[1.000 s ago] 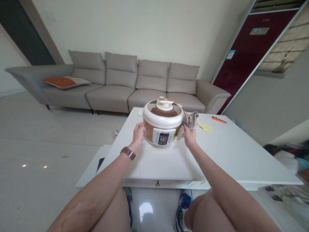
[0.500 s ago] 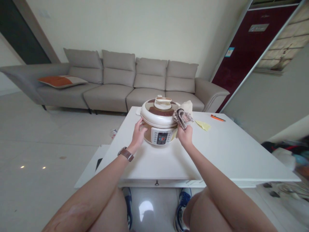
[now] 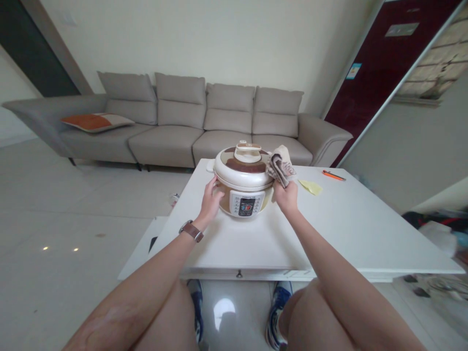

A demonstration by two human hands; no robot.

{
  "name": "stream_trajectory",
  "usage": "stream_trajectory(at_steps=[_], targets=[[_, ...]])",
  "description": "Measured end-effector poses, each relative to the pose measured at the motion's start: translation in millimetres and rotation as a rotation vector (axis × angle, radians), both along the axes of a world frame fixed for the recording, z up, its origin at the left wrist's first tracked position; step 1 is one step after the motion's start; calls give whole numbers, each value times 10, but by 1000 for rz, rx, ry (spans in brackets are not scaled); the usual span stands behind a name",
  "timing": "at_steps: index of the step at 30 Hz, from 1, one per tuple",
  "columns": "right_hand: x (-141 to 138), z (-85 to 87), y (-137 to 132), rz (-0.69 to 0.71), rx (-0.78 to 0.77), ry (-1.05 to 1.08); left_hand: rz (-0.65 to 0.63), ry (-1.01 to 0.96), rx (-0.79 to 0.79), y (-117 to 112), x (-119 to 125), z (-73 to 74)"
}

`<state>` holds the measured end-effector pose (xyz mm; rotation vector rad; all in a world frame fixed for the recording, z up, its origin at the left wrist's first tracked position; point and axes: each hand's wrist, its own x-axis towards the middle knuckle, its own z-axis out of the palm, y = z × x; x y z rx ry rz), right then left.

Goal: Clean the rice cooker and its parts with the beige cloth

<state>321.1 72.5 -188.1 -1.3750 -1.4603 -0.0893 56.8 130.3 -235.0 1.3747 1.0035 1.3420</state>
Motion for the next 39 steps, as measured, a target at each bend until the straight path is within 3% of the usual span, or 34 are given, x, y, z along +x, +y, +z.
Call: stream_trajectory(at_steps=[6, 14, 19, 22, 27, 33, 39], targets=[[-323, 337, -50, 181, -79, -539, 44, -28, -8, -20, 65, 23], [-141, 427, 146, 38, -90, -283, 58, -9, -18, -24, 80, 24], [-447, 455, 75, 89, -118, -461, 57, 3, 39, -39, 86, 21], [-473, 464, 49, 141, -114, -496, 56, -8, 18, -49, 92, 33], [-163, 314, 79, 70, -31, -306, 31, -33, -26, -68, 84, 64], [-1, -69, -41, 84, 96, -121, -14, -47, -52, -83, 41, 85], [29, -379, -279, 147, 34, -26, -30, -53, -86, -111, 20, 146]])
